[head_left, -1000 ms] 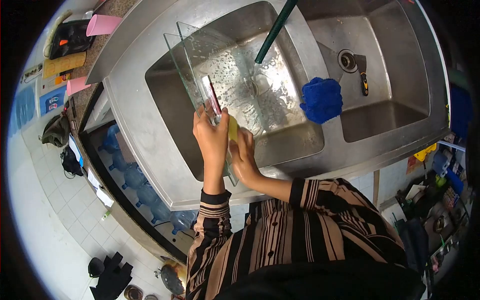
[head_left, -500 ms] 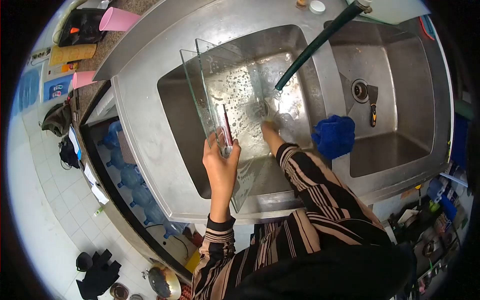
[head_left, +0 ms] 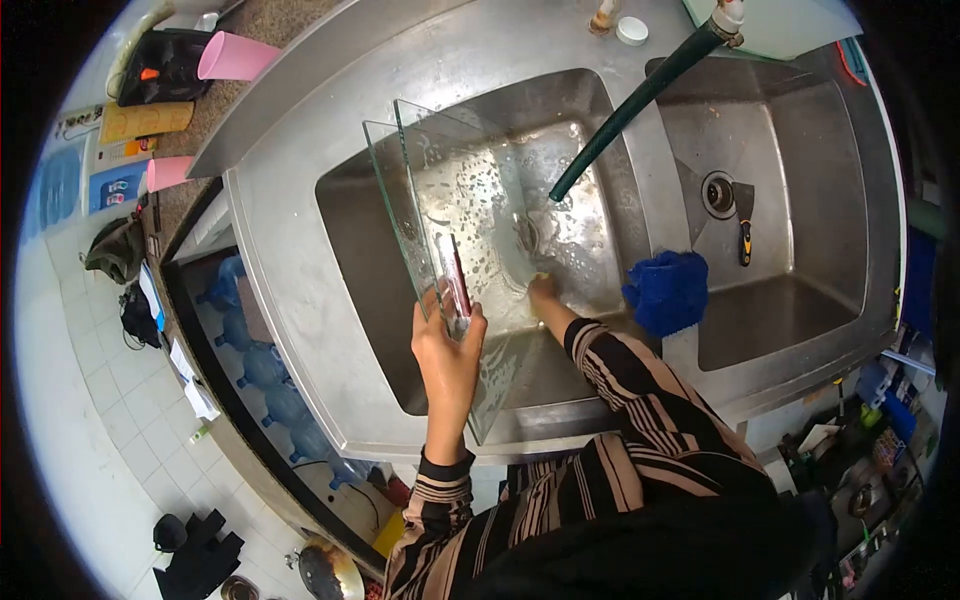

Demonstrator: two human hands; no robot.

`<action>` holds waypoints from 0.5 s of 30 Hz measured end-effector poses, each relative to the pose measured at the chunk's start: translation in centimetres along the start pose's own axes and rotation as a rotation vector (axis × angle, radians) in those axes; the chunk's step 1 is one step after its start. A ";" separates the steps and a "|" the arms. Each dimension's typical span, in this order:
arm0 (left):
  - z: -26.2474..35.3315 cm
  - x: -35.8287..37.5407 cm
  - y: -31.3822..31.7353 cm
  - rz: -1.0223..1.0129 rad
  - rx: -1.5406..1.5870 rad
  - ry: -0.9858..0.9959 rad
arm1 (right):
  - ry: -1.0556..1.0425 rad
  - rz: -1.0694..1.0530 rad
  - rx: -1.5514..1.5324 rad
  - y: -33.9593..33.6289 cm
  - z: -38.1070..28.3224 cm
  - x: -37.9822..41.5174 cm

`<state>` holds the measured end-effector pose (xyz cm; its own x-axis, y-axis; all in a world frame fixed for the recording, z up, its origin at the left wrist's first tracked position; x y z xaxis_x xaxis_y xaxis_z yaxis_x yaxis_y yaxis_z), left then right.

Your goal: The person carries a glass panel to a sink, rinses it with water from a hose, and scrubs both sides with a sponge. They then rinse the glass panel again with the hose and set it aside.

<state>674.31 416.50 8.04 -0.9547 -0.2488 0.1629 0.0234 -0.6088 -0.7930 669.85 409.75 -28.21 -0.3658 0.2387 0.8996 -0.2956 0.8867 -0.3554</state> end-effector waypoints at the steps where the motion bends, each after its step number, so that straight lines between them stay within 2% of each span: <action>1: -0.1 0.0 0.0 -0.004 -0.051 0.028 | -0.006 -0.021 -0.016 -0.2 -0.9 -1.1; 6: -0.4 0.0 0.1 -0.010 -0.033 0.036 | -0.278 -0.035 -0.243 -1.9 -12.4 -5.6; 8: -0.2 0.1 0.0 -0.041 0.066 -0.117 | -0.442 -0.063 -0.358 -3.2 -16.7 -5.8; 9: -0.1 0.1 -0.1 -0.041 0.065 -0.104 | -0.520 -0.061 -0.390 -3.3 -17.8 -6.0; 12: 0.1 0.0 -0.1 -0.019 0.061 -0.080 | -0.700 0.093 -0.285 -2.4 -16.2 -5.8; 13: 0.2 0.0 -0.2 -0.041 0.054 -0.106 | -0.796 0.240 -0.181 -1.7 -14.3 -6.0; 15: 0.2 -0.1 -0.2 -0.038 0.058 -0.094 | -0.523 0.303 0.098 -0.2 -9.0 -6.4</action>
<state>674.41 416.51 8.33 -0.9232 -0.2930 0.2487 0.0075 -0.6607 -0.7506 680.21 411.61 -31.59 -0.8235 0.2266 0.5202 -0.1813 0.7636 -0.6197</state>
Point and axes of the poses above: each hand's wrist, its own x-axis away from the middle knuckle, its own y-axis out of the palm, z = x × y, the point moved 1 cm from there along -x, towards the middle knuckle, and after that the axes turned 7 degrees about -z, right-handed, at the moved point
